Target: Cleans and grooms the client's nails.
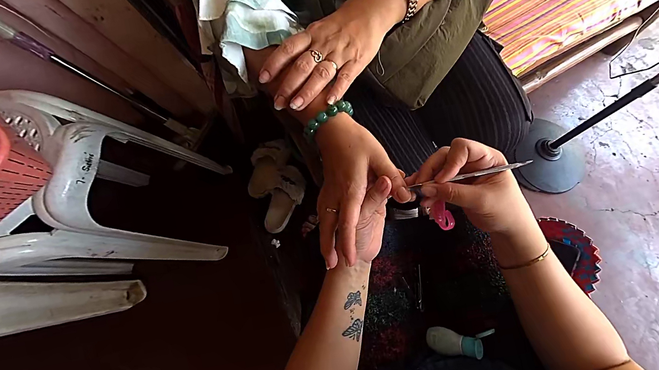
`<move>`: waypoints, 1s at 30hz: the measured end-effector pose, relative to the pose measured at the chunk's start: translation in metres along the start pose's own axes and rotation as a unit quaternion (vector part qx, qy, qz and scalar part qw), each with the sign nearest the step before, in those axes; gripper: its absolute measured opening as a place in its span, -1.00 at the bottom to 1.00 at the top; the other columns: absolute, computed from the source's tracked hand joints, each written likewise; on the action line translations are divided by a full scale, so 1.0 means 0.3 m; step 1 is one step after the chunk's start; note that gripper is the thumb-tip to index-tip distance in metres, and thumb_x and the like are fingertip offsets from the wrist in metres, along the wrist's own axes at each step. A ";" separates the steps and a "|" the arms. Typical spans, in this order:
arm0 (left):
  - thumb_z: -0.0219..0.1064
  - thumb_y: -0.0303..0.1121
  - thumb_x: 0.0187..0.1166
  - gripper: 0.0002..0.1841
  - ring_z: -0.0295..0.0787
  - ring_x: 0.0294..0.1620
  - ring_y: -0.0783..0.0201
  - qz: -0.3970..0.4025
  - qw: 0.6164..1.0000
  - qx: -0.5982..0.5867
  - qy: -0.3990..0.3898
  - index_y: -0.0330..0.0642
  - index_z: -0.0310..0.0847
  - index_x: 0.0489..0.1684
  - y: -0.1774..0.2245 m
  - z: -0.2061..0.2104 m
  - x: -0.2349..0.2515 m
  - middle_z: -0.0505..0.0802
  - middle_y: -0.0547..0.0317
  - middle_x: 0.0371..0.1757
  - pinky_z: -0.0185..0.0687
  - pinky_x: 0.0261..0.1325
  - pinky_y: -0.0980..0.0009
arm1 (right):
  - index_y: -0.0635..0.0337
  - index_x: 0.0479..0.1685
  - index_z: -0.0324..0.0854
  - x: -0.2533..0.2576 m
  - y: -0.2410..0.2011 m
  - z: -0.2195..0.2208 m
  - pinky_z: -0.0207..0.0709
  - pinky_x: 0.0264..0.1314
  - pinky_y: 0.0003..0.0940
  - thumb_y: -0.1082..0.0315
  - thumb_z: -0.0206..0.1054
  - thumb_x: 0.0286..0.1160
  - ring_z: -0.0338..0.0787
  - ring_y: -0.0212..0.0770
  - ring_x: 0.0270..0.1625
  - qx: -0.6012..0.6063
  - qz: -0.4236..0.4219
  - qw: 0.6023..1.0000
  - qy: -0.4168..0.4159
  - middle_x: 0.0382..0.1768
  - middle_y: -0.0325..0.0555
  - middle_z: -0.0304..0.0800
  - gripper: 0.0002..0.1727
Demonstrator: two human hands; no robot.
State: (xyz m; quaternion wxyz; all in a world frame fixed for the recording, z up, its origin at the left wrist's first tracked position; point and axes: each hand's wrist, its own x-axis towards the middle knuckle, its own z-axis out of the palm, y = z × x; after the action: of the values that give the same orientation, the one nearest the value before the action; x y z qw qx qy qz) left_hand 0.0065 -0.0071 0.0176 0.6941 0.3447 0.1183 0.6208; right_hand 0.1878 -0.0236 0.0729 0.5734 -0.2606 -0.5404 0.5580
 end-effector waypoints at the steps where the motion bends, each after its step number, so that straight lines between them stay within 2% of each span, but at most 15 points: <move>1: 0.43 -0.34 0.58 -0.89 0.86 -0.15 0.30 0.001 1.000 -0.004 -0.006 -0.14 0.80 -0.10 0.002 0.000 0.001 0.90 0.19 -0.21 0.77 0.10 0.29 | 0.14 -0.28 0.67 -0.002 0.000 0.000 0.88 -0.22 -0.30 0.67 0.54 0.25 0.92 -0.17 -0.28 -0.008 -0.005 1.000 -0.005 -0.17 0.00 0.88 -0.75; 9: 0.44 -0.38 0.56 -0.88 0.85 -0.11 0.30 0.008 1.000 -0.021 -0.001 -0.17 0.79 -0.08 -0.004 -0.010 -0.003 0.90 0.16 -0.19 0.75 0.14 0.28 | 0.18 -0.30 0.65 -0.019 -0.018 0.029 0.88 -0.23 -0.34 0.70 0.50 0.25 0.92 -0.20 -0.26 -0.093 -0.041 0.995 0.008 -0.16 -0.03 0.88 -0.77; 13: 0.47 -0.41 0.53 -0.88 0.83 -0.05 0.30 0.010 0.999 -0.029 0.011 -0.15 0.78 -0.08 -0.006 -0.007 -0.007 0.88 0.17 -0.14 0.72 0.19 0.28 | 0.20 -0.29 0.64 -0.024 -0.015 0.045 0.83 -0.33 -0.42 0.71 0.47 0.26 0.89 -0.25 -0.31 -0.120 -0.056 0.991 0.026 -0.14 -0.02 0.87 -0.78; 18: 0.46 -0.43 0.54 -0.88 0.84 -0.04 0.32 0.010 1.000 -0.019 0.004 -0.16 0.79 -0.07 -0.008 -0.013 -0.004 0.89 0.19 -0.13 0.72 0.20 0.32 | 0.20 -0.33 0.65 -0.026 -0.010 0.059 0.83 -0.28 -0.44 0.71 0.46 0.25 0.88 -0.28 -0.27 -0.168 -0.087 0.982 0.029 -0.14 -0.06 0.86 -0.79; 22: 0.46 -0.42 0.54 -0.89 0.85 -0.06 0.28 0.018 1.000 -0.024 0.001 -0.18 0.79 -0.08 -0.005 -0.009 -0.002 0.89 0.15 -0.14 0.74 0.18 0.27 | 0.21 -0.32 0.66 -0.025 -0.021 0.034 0.88 -0.24 -0.36 0.70 0.49 0.27 0.92 -0.21 -0.24 -0.150 -0.074 0.986 0.000 -0.12 -0.03 0.88 -0.80; 25: 0.44 -0.41 0.56 -0.88 0.84 -0.07 0.28 0.020 1.000 -0.017 -0.003 -0.18 0.78 -0.07 -0.012 -0.020 -0.004 0.88 0.15 -0.14 0.73 0.16 0.26 | 0.20 -0.35 0.66 -0.009 -0.019 0.033 0.85 -0.31 -0.41 0.71 0.50 0.21 0.91 -0.24 -0.28 -0.144 -0.059 0.988 0.000 -0.17 -0.05 0.89 -0.78; 29: 0.43 -0.39 0.57 -0.88 0.85 -0.15 0.29 0.018 0.999 -0.026 -0.019 -0.20 0.79 -0.08 -0.007 -0.021 0.002 0.89 0.13 -0.19 0.76 0.08 0.30 | 0.15 -0.33 0.70 0.021 -0.032 -0.024 0.88 -0.02 -0.19 0.66 0.54 0.24 0.93 -0.16 -0.20 -0.053 0.009 0.996 -0.075 -0.23 -0.06 0.90 -0.79; 30: 0.42 -0.39 0.58 -0.88 0.86 -0.15 0.28 0.018 0.999 -0.026 -0.026 -0.20 0.78 -0.09 -0.008 -0.023 0.002 0.89 0.12 -0.19 0.76 0.08 0.29 | 0.14 -0.33 0.71 0.024 -0.032 -0.022 0.89 -0.11 -0.22 0.66 0.55 0.23 0.93 -0.16 -0.26 -0.038 0.015 0.997 -0.061 -0.24 -0.04 0.90 -0.78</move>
State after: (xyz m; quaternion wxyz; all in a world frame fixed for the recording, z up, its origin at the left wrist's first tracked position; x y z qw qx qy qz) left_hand 0.0044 -0.0042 0.0113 0.6947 0.3441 0.0779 0.6269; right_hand 0.1959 -0.0174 0.0821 0.5208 -0.2559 -0.5912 0.5601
